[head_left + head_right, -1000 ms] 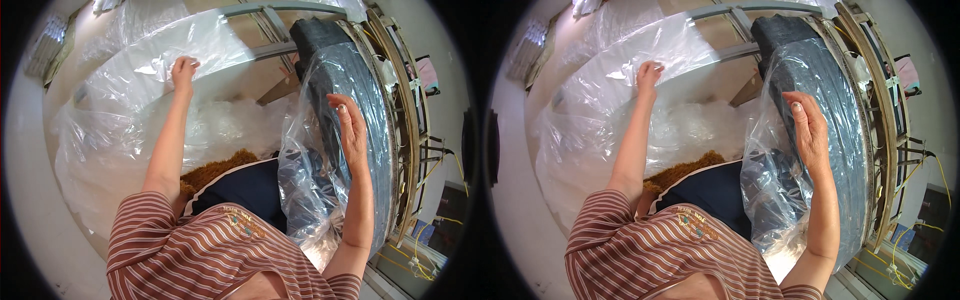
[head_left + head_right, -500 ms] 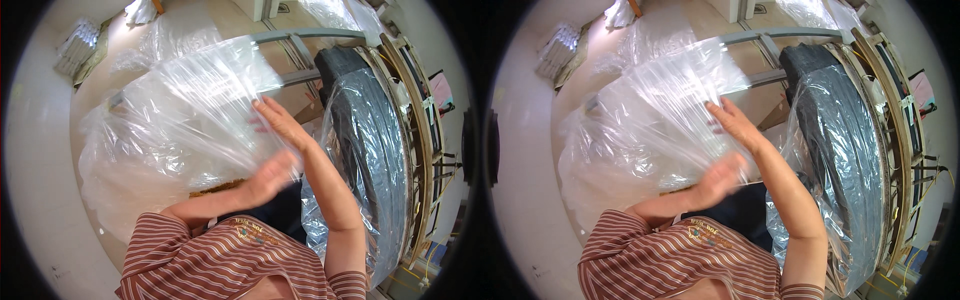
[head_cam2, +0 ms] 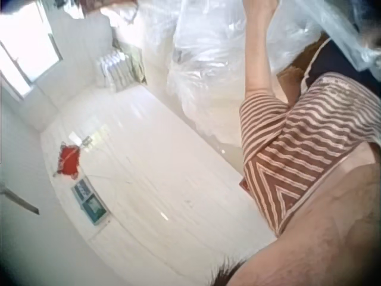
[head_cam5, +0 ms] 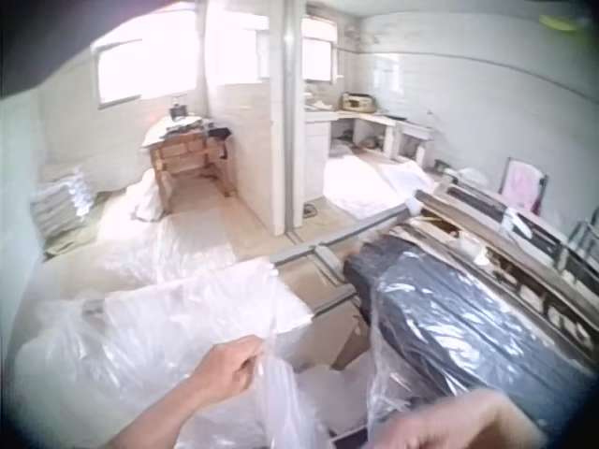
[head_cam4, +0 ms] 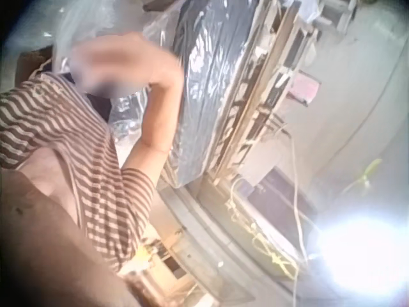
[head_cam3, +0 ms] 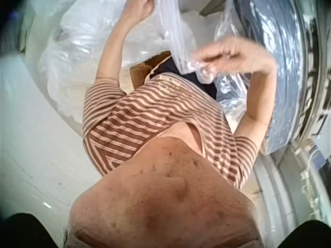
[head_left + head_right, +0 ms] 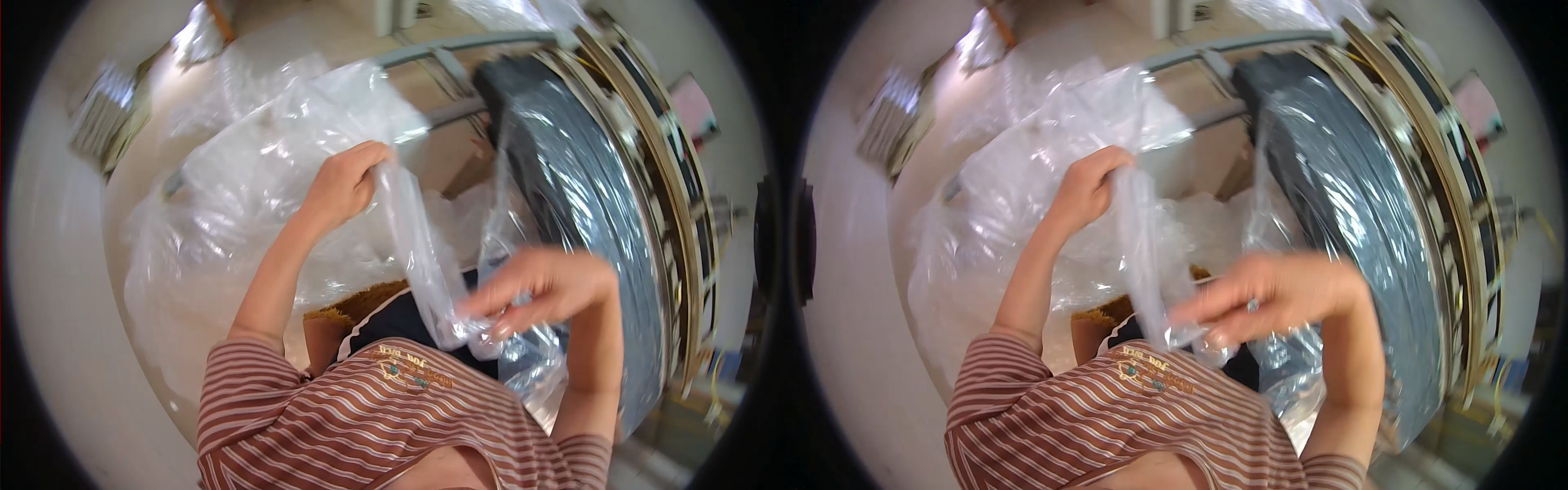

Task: The person wraps a large, curved, dark-colored object, likely a piece of furniture, with a clear plastic sheet. They repeatedly pull, smooth, and tuck the plastic around the object's surface to ensure it is fully covered.

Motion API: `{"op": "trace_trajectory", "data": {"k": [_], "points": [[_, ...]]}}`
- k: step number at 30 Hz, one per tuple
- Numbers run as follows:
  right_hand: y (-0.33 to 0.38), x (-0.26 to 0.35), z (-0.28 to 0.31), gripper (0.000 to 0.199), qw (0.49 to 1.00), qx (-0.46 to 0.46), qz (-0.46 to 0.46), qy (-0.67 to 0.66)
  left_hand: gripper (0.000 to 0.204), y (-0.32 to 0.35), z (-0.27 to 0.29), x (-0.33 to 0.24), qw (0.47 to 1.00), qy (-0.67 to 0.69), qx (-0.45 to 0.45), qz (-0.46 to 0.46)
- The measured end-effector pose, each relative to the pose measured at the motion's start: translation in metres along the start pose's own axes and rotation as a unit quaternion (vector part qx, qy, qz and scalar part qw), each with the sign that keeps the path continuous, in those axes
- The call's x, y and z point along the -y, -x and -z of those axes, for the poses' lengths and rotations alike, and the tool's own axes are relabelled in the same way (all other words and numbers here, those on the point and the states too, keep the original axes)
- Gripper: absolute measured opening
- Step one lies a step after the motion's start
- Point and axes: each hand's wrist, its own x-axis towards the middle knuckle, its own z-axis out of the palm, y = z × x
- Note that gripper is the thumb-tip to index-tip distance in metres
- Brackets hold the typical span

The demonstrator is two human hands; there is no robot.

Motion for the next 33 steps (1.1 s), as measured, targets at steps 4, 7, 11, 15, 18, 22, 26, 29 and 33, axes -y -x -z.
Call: {"op": "trace_trajectory", "data": {"k": [4,7,11,15,18,22,26,29,33], "points": [[-0.014,-0.034,0.065,0.063,0.925,-0.365,-0.099,0.031,0.016,0.007,-0.021,-0.134,0.97,0.153,0.147,-0.116],[-0.076,-0.071,0.028,0.065,0.94,-0.328,-0.033,0.084,0.027,0.024,-0.067,-0.214,0.887,0.247,0.326,-0.213],[0.041,0.0,-0.047,0.04,0.942,-0.312,0.118,-0.045,0.036,0.016,-0.047,-0.292,0.796,0.181,0.486,-0.311],[0.336,-0.09,-0.197,0.041,0.514,-0.789,0.287,-0.173,0.035,-0.025,-0.025,-0.278,0.874,0.301,0.147,-0.353],[0.539,-0.185,-0.499,0.045,0.167,-0.905,0.372,-0.121,0.037,-0.086,-0.072,-0.283,0.905,0.29,-0.068,-0.303],[0.502,-0.156,-0.853,0.048,-0.189,-0.946,0.249,0.08,0.036,-0.078,-0.208,-0.281,0.943,0.15,0.17,-0.245],[0.352,-0.075,-0.834,0.045,-0.321,-0.935,-0.032,0.149,0.03,0.005,-0.317,-0.334,0.821,0.242,0.493,-0.154],[0.345,-0.055,-0.87,0.04,-0.205,-0.74,-0.613,0.186,0.029,0.022,-0.374,-0.369,0.788,0.337,0.483,-0.179],[0.319,-0.034,-0.619,0.023,-0.234,-0.85,-0.451,0.143,0.03,0.019,-0.365,-0.43,0.799,0.321,0.449,-0.239]]}}
